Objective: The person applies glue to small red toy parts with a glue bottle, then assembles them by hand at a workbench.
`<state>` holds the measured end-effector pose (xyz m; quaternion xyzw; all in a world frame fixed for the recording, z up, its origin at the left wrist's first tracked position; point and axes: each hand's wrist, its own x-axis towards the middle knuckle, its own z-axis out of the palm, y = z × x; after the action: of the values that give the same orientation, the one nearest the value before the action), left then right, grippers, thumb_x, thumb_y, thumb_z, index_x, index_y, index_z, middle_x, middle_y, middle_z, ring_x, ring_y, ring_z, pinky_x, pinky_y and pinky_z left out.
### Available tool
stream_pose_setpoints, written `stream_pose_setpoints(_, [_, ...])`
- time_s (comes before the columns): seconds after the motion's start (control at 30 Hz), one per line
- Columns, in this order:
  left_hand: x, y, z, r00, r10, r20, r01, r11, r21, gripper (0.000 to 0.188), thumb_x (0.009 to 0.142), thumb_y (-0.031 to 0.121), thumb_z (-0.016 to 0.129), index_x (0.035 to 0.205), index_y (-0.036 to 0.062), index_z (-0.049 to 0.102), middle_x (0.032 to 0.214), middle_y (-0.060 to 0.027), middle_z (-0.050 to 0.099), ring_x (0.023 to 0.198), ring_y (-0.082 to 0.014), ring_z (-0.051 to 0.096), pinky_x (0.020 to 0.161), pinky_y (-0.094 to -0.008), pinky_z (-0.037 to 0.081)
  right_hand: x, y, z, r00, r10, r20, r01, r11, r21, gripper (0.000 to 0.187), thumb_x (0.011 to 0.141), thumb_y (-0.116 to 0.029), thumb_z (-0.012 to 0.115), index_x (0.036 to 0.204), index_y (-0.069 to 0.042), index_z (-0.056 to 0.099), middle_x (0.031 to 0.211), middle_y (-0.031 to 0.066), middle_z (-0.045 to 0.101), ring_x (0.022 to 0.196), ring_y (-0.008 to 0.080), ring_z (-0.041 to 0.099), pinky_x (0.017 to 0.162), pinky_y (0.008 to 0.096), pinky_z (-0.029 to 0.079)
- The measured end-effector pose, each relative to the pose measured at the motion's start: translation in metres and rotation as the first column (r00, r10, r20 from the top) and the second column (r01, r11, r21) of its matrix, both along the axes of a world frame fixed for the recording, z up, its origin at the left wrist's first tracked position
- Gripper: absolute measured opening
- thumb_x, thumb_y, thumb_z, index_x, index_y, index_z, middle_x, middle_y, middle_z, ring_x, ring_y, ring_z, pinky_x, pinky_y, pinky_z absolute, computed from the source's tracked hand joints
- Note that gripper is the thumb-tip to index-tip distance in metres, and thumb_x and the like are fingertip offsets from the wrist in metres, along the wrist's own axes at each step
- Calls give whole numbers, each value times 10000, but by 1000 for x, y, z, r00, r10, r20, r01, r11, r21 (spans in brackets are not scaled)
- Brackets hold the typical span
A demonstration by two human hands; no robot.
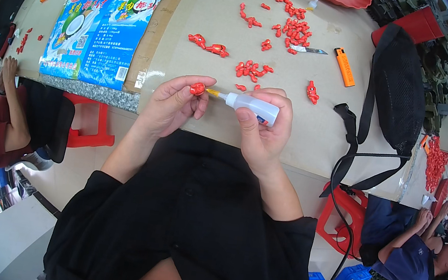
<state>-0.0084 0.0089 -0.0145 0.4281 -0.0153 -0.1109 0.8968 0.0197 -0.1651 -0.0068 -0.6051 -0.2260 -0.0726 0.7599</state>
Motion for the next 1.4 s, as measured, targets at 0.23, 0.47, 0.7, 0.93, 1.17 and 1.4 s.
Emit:
stream_pose_setpoints(0.23, [-2, 0, 0, 1000, 1, 19, -1, 1000, -2, 339, 873, 184, 451, 1125, -42, 468, 774, -74, 511, 696, -136, 468, 614, -240, 388, -4, 0, 1, 1000, 5, -5, -5, 1000, 8, 237, 792, -66, 574, 955, -20, 408, 914, 75, 456, 713, 81, 475, 586, 183, 389])
stream_pose_setpoints(0.47, [-1, -2, 0, 999, 30, 32, -30, 1000, 10, 291, 857, 139, 477, 1099, -23, 479, 788, -69, 514, 706, -127, 474, 616, -235, 391, -3, 2, 1, 999, -49, -8, 50, 999, 19, 222, 806, -87, 561, 955, -22, 410, 868, 70, 476, 682, 85, 470, 570, 195, 382])
stream_pose_setpoints(0.7, [-2, -4, -3, 988, 134, 77, -137, 990, 39, 200, 762, -17, 566, 953, 10, 514, 897, -60, 497, 755, -116, 495, 656, -238, 421, 1, 0, 3, 919, 133, -372, 9, 934, 356, 211, 841, -175, 521, 945, -13, 434, 784, 74, 501, 620, 113, 460, 537, 236, 360])
stream_pose_setpoints(0.93, [-1, -3, -2, 987, 121, 102, -127, 990, 53, 211, 743, -60, 559, 939, 11, 521, 939, -63, 476, 822, -117, 517, 711, -241, 448, -5, -1, 1, 969, 38, -245, 20, 973, 229, 224, 810, -129, 566, 940, -18, 420, 842, 64, 476, 631, 94, 472, 554, 205, 383])
stream_pose_setpoints(1.17, [-1, -4, -2, 987, 119, 111, -128, 989, 76, 203, 746, -64, 553, 934, 8, 526, 947, -59, 469, 832, -119, 519, 721, -245, 452, -5, -3, 0, 987, 40, -158, -19, 991, 134, 237, 798, -104, 578, 947, -16, 416, 894, 68, 449, 661, 90, 478, 575, 193, 391])
stream_pose_setpoints(1.4, [-1, -3, -3, 986, 111, 121, -121, 989, 82, 197, 750, -63, 549, 934, 3, 528, 941, -64, 466, 836, -124, 514, 732, -252, 451, -5, -5, 2, 986, 24, -166, -10, 996, 85, 244, 795, -115, 587, 940, -12, 420, 889, 65, 447, 668, 85, 475, 577, 189, 389])
